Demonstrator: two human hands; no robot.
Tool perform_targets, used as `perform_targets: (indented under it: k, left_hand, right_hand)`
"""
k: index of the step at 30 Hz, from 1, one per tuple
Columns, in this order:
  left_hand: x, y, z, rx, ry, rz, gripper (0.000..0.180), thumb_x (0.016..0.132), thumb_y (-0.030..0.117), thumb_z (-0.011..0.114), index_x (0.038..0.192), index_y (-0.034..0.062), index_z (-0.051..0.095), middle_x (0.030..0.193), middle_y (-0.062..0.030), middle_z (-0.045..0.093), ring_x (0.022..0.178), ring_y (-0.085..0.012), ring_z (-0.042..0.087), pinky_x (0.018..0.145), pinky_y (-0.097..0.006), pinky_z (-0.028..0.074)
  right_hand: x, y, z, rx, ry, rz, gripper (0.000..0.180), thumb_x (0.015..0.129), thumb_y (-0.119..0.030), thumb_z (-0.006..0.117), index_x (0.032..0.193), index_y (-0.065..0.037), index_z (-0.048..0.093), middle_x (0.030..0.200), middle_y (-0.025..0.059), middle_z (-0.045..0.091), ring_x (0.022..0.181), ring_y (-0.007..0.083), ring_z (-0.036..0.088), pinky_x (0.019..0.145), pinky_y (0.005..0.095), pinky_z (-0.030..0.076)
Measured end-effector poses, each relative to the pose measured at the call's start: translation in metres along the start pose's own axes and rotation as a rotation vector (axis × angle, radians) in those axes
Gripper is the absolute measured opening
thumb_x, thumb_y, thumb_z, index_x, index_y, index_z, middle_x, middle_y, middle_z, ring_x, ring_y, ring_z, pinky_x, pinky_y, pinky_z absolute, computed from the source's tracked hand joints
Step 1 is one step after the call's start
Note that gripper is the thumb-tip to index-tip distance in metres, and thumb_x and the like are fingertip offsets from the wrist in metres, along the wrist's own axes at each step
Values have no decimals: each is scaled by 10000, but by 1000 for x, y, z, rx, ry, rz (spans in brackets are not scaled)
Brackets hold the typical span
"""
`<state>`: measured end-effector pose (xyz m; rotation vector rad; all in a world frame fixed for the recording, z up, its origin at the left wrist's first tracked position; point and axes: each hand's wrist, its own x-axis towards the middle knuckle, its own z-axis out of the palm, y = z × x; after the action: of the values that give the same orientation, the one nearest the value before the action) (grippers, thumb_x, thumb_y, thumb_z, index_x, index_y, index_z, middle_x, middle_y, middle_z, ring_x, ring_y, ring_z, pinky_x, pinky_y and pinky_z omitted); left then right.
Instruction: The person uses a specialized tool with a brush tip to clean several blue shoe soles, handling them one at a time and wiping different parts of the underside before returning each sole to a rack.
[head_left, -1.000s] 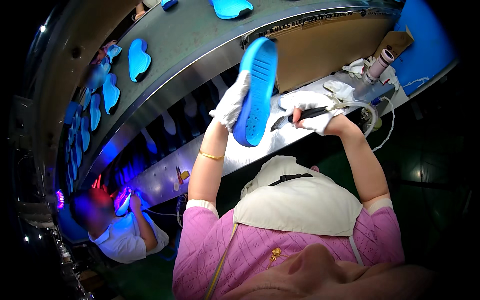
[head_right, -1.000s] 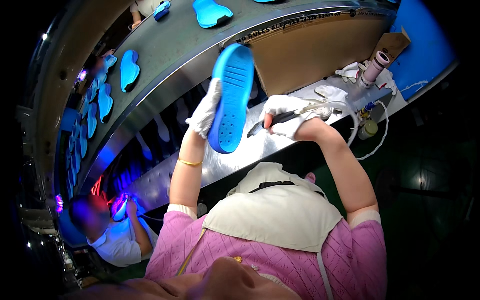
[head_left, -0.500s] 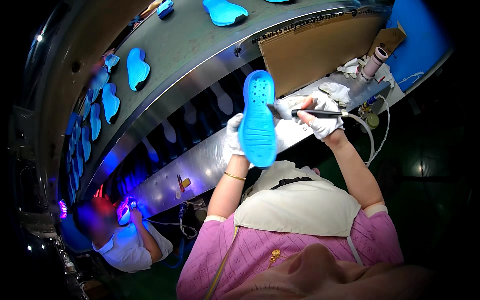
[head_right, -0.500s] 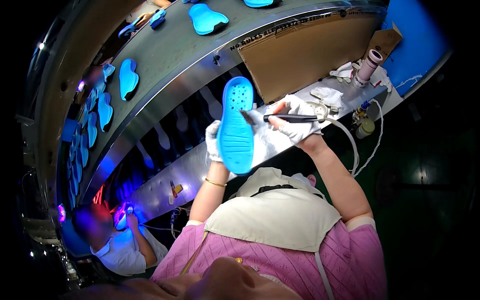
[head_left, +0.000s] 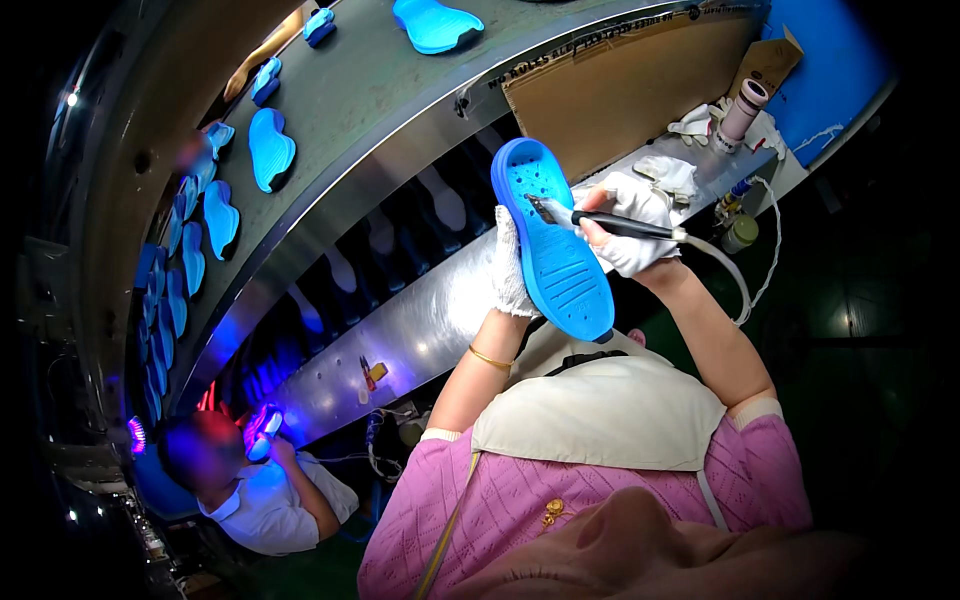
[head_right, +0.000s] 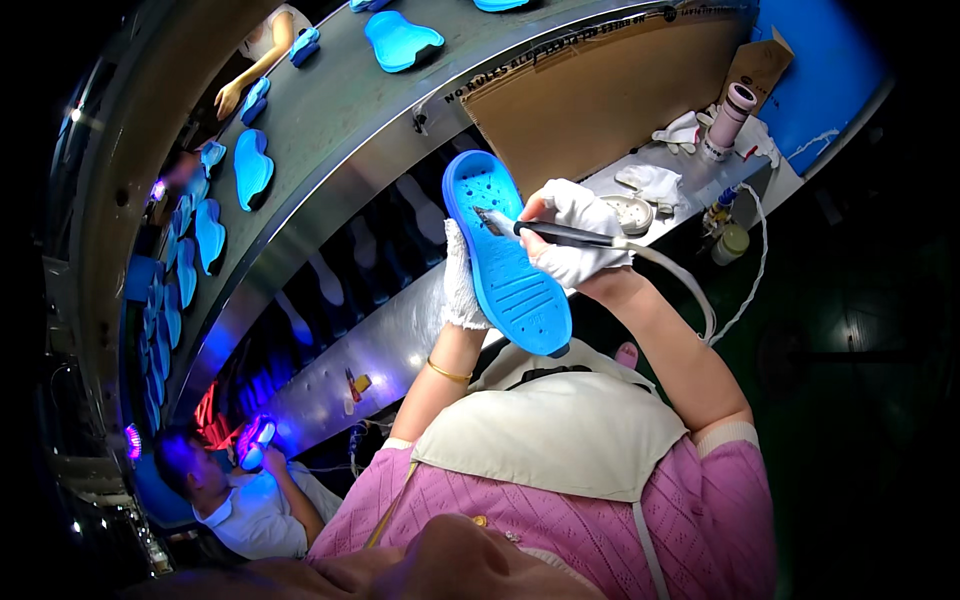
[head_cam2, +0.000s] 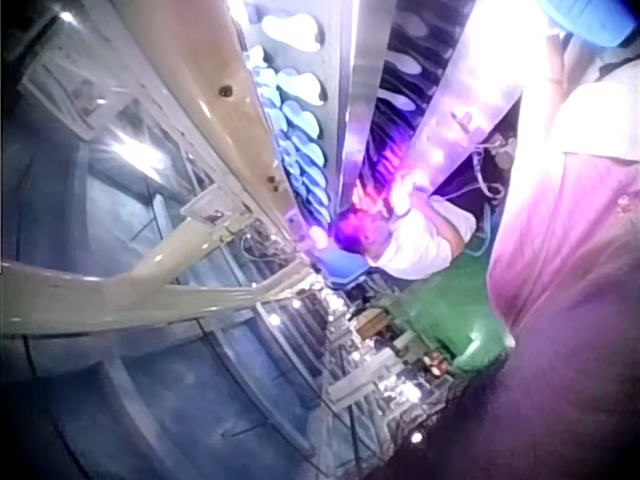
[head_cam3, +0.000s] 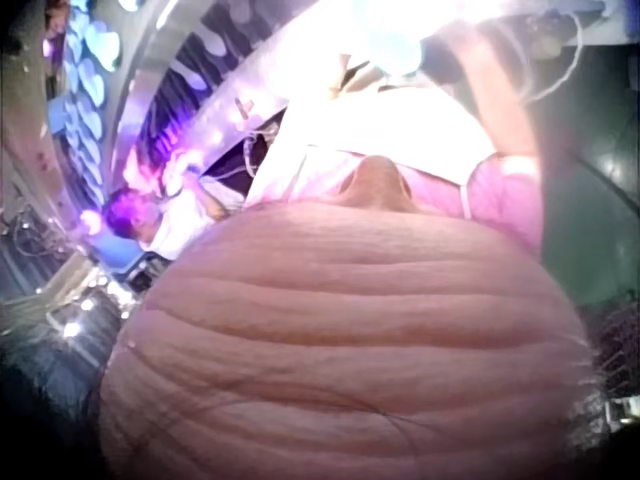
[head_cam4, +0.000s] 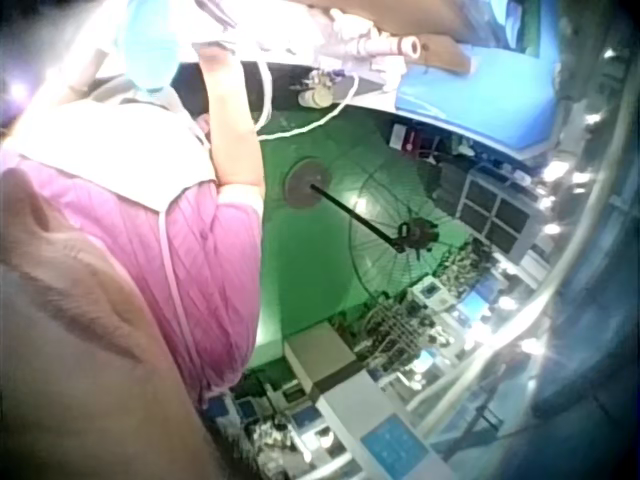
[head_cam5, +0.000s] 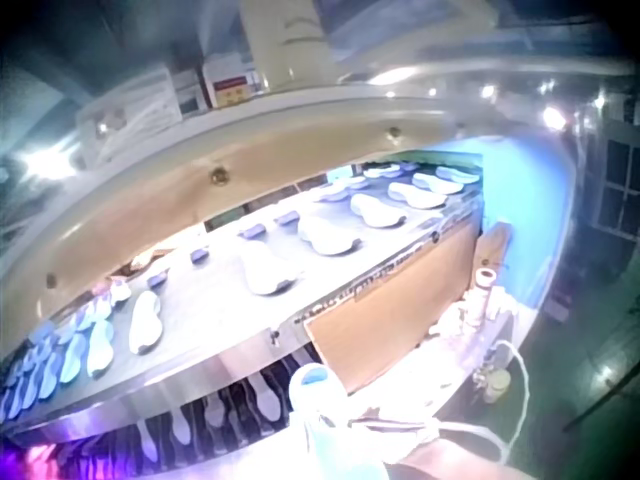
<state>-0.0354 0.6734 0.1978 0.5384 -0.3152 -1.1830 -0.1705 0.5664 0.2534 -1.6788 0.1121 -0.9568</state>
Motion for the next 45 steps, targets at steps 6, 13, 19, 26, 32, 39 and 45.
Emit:
perform_targets:
  k: [6,13,19,26,32,39,45]
  left_hand:
    - [9,3,-4,-79,-34,90,729,899,621,401,1355,53,393,1281,-156,511,1118,-284,532,995,-429,424]
    - [12,20,-6,-23,-44,126,766,879,660,386,1329,41,422,1219,-184,552,1050,-318,576,936,-466,469]
    - [4,26,5,-159,-118,122,799,845,692,412,1305,39,447,1200,-180,562,1051,-325,570,937,-462,464]
    - [-7,11,32,-115,-147,143,878,850,714,338,1416,44,310,1379,-194,420,1216,-346,463,1038,-464,377]
    - [0,19,25,-54,-156,177,838,851,706,349,1433,104,311,1390,-178,424,1238,-363,449,1063,-503,338]
    - [1,19,28,-80,-190,238,822,847,685,398,1440,124,305,1429,-173,373,1280,-350,407,1083,-523,300]
    - [-4,23,36,-186,-320,234,816,846,642,447,1440,102,300,1427,-206,361,1279,-370,403,1087,-524,297]
  right_hand:
    - [-15,-5,12,-309,-244,-189,183,728,20,663,887,-38,593,796,73,577,719,166,579,669,264,474]
    - [-23,-2,22,-307,-233,-174,190,669,-24,721,825,-82,628,793,106,615,688,248,609,666,305,499]
    - [-11,-2,2,-59,-239,145,55,818,-57,657,861,-30,636,761,22,603,704,84,559,653,240,465]
    - [-10,-1,-1,165,-154,162,104,810,-26,662,900,-29,611,811,33,599,742,91,568,692,237,466]
    - [-25,-13,8,50,-253,32,80,783,-7,652,847,-16,605,789,76,601,696,150,577,662,270,466]
    - [-33,-11,19,-155,-223,-202,83,790,32,646,848,-17,611,766,59,607,692,137,590,633,247,476]
    - [-31,-2,10,265,-173,223,70,825,2,645,888,-11,619,789,49,630,706,89,589,653,224,483]
